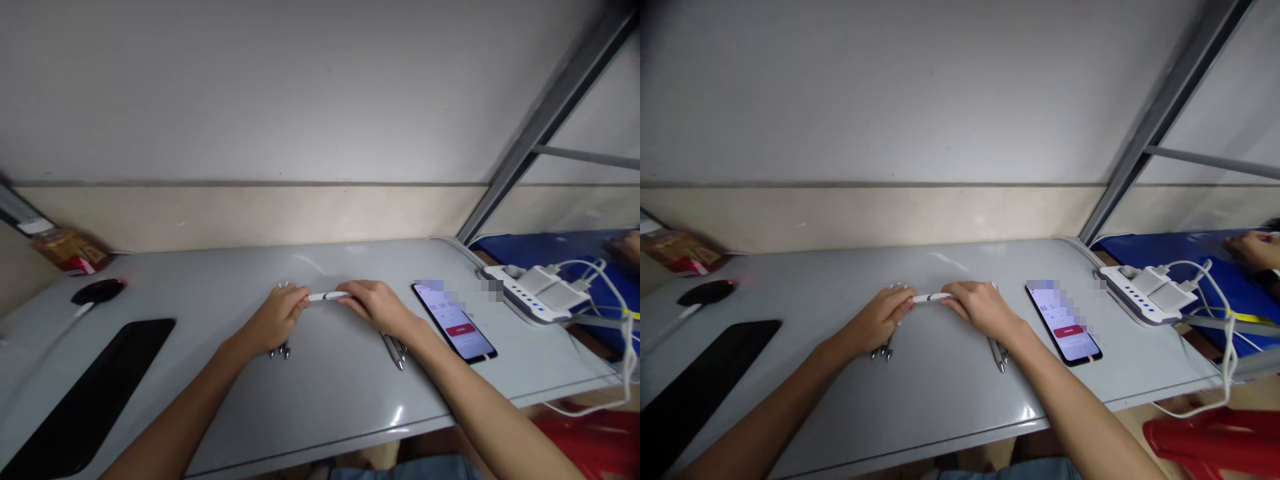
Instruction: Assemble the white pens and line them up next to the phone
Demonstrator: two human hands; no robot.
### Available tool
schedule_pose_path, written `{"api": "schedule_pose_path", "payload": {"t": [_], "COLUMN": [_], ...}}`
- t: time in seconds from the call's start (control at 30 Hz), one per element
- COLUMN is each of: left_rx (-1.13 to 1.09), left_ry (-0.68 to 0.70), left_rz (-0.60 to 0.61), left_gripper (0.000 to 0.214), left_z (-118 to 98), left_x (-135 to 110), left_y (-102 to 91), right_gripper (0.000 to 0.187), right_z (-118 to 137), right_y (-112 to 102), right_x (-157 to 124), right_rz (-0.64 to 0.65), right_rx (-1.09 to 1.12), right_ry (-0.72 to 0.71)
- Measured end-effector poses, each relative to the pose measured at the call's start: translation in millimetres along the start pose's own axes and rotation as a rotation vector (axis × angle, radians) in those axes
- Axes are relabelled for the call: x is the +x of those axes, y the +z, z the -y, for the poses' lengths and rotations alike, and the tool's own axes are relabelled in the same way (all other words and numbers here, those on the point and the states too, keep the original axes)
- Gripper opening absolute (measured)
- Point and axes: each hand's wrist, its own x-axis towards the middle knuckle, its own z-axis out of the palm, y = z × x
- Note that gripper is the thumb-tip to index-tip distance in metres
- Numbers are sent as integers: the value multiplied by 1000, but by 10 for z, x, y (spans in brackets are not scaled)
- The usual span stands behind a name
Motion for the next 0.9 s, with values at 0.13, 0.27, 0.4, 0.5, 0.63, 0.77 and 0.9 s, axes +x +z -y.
{"api": "schedule_pose_path", "payload": {"t": [0.13, 0.27, 0.4, 0.5, 0.63, 0.77, 0.9], "left_rx": [-57, 71, 135, 20, -23, 166, 271], "left_ry": [-25, 0, 27, 61, -7, -94, -81], "left_rz": [30, -75, -139, -124, -247, -288, -186], "left_gripper": [30, 22, 23, 25, 28, 24, 25], "left_z": [-26, -28, -101, -175, -77, 192, 325], "left_x": [2, -3, -14, -14, 2, 3, -15], "left_y": [-7, 33, 52, -3, -131, -187, -153], "right_gripper": [43, 44, 41, 35, 28, 29, 24], "right_z": [1, 35, 77, 88, 39, -89, -162], "right_y": [67, 100, 49, 1, -35, -72, -106], "right_x": [-3, 7, 26, 60, 116, 124, 100], "right_rz": [-26, -43, -62, -154, -364, -430, -428], "right_rx": [-164, -92, 206, 623, 1224, 1637, 1814], "right_ry": [9, 104, 211, 314, 375, 517, 523]}}
